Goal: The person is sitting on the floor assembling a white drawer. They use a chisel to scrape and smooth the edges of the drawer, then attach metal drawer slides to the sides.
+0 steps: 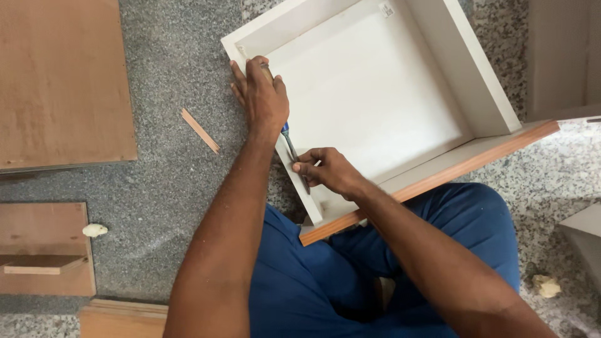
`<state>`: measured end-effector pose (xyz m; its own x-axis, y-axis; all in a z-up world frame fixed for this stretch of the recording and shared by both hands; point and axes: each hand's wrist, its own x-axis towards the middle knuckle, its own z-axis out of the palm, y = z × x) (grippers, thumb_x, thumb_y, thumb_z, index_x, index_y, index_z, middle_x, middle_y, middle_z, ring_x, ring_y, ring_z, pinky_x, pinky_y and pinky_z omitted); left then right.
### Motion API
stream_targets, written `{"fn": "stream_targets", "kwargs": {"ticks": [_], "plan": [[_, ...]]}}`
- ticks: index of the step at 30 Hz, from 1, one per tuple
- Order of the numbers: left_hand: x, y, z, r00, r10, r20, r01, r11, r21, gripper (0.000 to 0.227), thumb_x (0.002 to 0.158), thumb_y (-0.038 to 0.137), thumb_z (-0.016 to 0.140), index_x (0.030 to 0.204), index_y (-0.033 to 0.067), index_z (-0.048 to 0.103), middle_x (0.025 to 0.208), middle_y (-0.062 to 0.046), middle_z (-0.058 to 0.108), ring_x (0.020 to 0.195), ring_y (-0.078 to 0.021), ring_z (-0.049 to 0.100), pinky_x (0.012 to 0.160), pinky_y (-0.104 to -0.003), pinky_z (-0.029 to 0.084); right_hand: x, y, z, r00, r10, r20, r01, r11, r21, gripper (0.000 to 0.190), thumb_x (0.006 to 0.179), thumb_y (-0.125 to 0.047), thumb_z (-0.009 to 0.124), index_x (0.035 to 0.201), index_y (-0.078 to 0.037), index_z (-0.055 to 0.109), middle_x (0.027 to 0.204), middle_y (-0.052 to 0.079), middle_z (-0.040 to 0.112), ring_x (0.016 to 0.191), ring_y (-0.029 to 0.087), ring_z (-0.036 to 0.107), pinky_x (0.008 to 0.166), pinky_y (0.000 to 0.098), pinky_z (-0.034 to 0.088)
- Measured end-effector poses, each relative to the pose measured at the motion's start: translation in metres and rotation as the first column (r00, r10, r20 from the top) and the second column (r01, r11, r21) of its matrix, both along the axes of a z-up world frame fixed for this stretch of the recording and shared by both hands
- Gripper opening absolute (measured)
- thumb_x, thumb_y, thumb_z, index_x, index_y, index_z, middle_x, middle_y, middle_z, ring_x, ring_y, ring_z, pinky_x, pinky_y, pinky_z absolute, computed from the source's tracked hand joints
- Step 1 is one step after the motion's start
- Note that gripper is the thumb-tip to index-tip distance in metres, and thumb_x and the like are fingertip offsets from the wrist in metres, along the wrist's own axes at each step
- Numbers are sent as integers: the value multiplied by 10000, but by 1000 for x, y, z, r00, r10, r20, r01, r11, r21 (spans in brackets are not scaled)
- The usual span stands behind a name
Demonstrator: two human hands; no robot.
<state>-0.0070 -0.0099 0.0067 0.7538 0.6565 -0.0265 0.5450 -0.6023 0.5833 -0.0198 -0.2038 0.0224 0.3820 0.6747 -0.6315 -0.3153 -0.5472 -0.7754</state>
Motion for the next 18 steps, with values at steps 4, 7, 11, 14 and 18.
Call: {"fn": "stream_targets", "kwargs": {"ticks": [4,7,11,14,18], "plan": [[-4,-6,3,1000,-4,-27,5,1000,23,458,977,135,646,1361,98,399,1538,-236,384,1539,-519,79,1223,-702,106,-3,-6,5,999,35,-11,-35,999,-24,463,868,-407,745,1130,-25,748,957,75,743,836,147,702,766,319,631],[-10,-14,4,1000,1,-24,-1,1000,13,454,977,127,648,1358,91,403,1542,-291,355,1530,-522,63,1214,-709,105,-6,-12,5,998,50,-31,-51,998,-40,463,873,-409,749,1136,-29,729,979,81,746,857,152,710,773,327,625],[-21,-26,7,1000,-5,2,5,1000,-6,446,980,112,650,1357,87,412,1560,-335,320,1525,-542,44,1194,-716,113,-11,-23,7,994,64,-83,-68,997,-39,427,874,-379,760,1088,-12,721,951,113,730,841,181,703,764,324,625],[-26,-34,7,1000,14,17,-14,1000,-11,474,971,115,656,1374,83,410,1563,-336,321,1538,-530,58,1207,-716,128,-10,-27,6,987,84,-136,-90,995,-43,398,873,-354,759,1064,-8,713,941,108,737,844,188,711,761,318,618],[-35,-46,7,1000,-4,9,4,1000,4,485,973,125,657,1385,69,407,1569,-365,282,1518,-541,50,1185,-727,124,-10,-34,2,978,147,-149,-150,989,-3,395,871,-328,782,1057,12,703,965,87,731,899,159,715,798,303,638]]}}
